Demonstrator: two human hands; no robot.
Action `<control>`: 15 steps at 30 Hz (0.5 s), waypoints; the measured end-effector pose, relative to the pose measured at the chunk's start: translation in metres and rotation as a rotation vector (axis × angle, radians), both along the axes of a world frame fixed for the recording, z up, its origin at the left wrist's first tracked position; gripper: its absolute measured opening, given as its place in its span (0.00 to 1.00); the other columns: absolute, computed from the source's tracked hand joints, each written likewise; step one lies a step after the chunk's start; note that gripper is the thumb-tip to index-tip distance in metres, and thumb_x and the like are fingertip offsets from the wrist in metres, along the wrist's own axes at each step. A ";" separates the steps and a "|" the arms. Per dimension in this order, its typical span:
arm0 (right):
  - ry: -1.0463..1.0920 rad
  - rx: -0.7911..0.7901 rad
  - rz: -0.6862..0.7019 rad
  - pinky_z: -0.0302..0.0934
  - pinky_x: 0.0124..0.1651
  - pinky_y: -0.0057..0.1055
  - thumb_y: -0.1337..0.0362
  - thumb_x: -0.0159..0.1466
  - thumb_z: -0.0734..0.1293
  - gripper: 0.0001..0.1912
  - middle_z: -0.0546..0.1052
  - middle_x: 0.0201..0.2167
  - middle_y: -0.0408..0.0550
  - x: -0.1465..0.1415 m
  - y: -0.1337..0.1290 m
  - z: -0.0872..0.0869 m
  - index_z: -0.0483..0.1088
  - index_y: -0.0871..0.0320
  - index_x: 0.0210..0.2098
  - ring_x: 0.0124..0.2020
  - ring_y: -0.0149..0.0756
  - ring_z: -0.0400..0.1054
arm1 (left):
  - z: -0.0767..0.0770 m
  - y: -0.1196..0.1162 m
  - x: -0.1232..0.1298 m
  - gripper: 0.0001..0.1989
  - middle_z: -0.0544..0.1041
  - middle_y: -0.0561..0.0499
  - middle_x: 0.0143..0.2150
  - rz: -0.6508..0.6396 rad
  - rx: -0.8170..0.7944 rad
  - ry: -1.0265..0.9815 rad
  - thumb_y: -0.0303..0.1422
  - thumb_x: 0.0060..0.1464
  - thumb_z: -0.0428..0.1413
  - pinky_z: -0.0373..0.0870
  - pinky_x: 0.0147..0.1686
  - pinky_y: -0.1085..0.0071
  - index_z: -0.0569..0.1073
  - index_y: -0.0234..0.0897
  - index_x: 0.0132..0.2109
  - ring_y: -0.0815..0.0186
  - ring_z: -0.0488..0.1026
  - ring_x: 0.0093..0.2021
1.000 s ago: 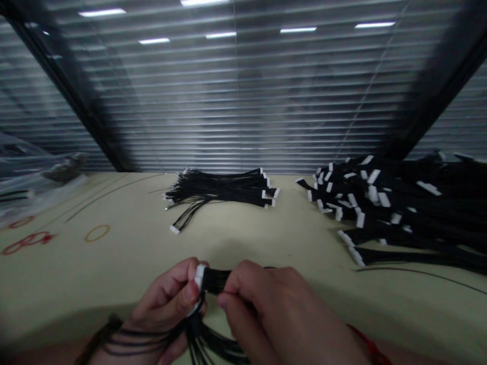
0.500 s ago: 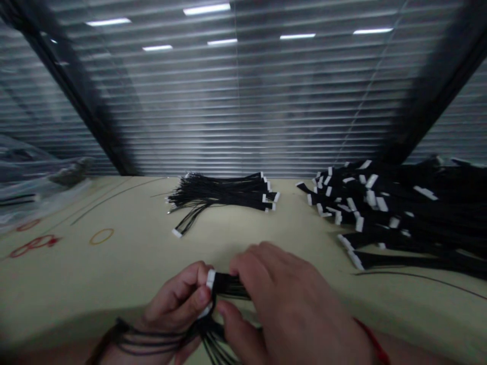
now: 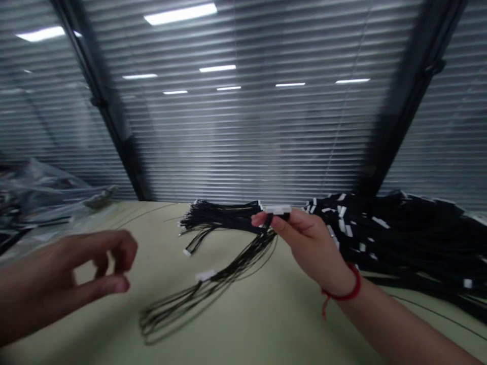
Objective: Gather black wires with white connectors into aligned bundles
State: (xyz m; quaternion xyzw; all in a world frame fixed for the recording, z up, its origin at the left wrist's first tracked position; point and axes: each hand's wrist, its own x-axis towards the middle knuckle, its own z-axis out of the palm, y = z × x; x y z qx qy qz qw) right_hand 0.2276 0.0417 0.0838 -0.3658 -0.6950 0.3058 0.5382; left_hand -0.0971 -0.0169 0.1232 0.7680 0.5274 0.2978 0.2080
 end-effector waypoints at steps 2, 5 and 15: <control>0.109 -0.023 -0.027 0.54 0.58 0.38 0.56 0.63 0.63 0.11 0.75 0.43 0.45 -0.002 -0.005 0.007 0.74 0.53 0.39 0.48 0.36 0.67 | -0.002 0.004 -0.004 0.26 0.78 0.50 0.43 -0.025 0.064 0.253 0.37 0.40 0.63 0.67 0.38 0.69 0.73 0.38 0.49 0.57 0.73 0.39; 0.247 -0.115 0.026 0.56 0.57 0.39 0.56 0.62 0.65 0.10 0.76 0.41 0.47 -0.010 -0.009 0.015 0.75 0.54 0.38 0.46 0.38 0.69 | -0.018 0.011 0.011 0.44 0.60 0.41 0.64 -0.274 -0.003 0.378 0.37 0.39 0.66 0.56 0.57 0.56 0.57 0.45 0.63 0.49 0.59 0.60; 0.740 -0.229 0.182 0.67 0.46 0.32 0.64 0.68 0.56 0.10 0.72 0.37 0.41 -0.006 -0.024 0.050 0.67 0.55 0.34 0.41 0.28 0.70 | -0.060 0.022 0.085 0.19 0.73 0.37 0.51 -0.432 0.033 0.181 0.30 0.58 0.49 0.62 0.50 0.57 0.64 0.34 0.56 0.53 0.69 0.50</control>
